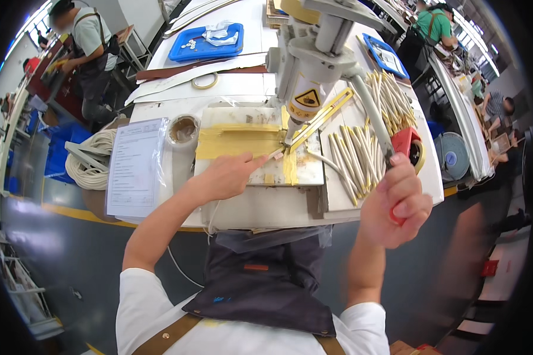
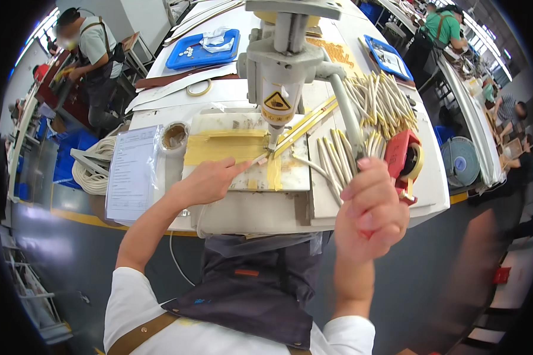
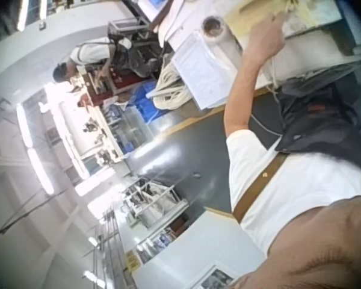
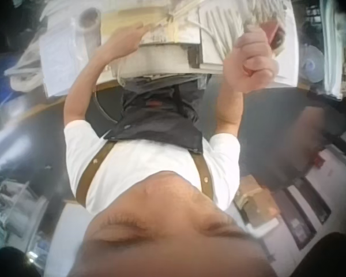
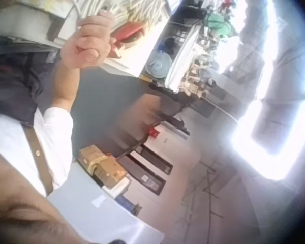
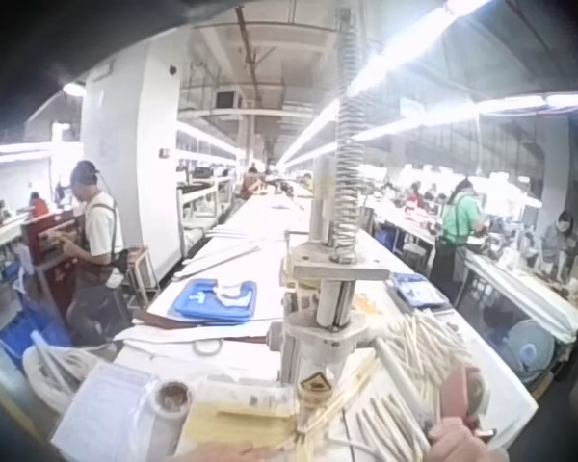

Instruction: The person repeatedly picks up white cables and yellow plastic tips, inserts the tips into the cable ends, and uses a vertical press machine to secure them. The person then places the finished cables into a pile on the right side of the workstation.

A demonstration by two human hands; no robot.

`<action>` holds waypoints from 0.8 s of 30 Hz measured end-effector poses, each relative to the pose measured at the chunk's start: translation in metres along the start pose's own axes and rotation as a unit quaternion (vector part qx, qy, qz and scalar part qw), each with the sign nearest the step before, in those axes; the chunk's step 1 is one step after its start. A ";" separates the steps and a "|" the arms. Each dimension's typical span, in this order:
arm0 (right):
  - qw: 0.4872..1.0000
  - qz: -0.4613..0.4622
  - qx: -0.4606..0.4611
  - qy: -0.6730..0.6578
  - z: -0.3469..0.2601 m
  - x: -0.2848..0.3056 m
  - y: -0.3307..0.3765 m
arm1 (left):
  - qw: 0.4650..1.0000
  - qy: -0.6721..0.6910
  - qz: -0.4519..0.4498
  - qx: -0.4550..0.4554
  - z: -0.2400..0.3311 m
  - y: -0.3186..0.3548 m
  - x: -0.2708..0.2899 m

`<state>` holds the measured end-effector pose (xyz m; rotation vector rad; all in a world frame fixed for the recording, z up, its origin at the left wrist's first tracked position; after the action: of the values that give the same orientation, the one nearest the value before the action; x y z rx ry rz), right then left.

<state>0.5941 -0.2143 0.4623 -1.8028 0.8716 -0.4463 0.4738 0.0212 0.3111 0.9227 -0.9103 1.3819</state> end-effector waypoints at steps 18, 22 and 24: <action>0.889 -0.070 -0.176 0.416 0.096 0.033 -0.041 | 0.755 0.570 0.237 0.222 0.014 0.094 -0.011; 0.837 -0.302 -0.246 0.385 0.155 -0.008 0.074 | 0.716 0.617 0.228 0.234 0.026 0.098 -0.029; 0.800 -0.371 -0.249 0.400 0.168 -0.028 0.089 | 0.721 0.614 0.226 0.228 0.033 0.101 -0.031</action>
<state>0.6540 -0.1032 0.3174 -2.4624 0.8266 -1.7176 0.3732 -0.0223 0.2950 -0.0838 0.3048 2.2155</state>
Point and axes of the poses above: each hand's wrist, its own y-axis away from the middle knuckle, its own x-axis out of the back of the hand, z = x × y, the point moved 5 cm from there along -y, towards the middle knuckle, and after that the axes turned 1 degree about -z, right-handed, at the moved point
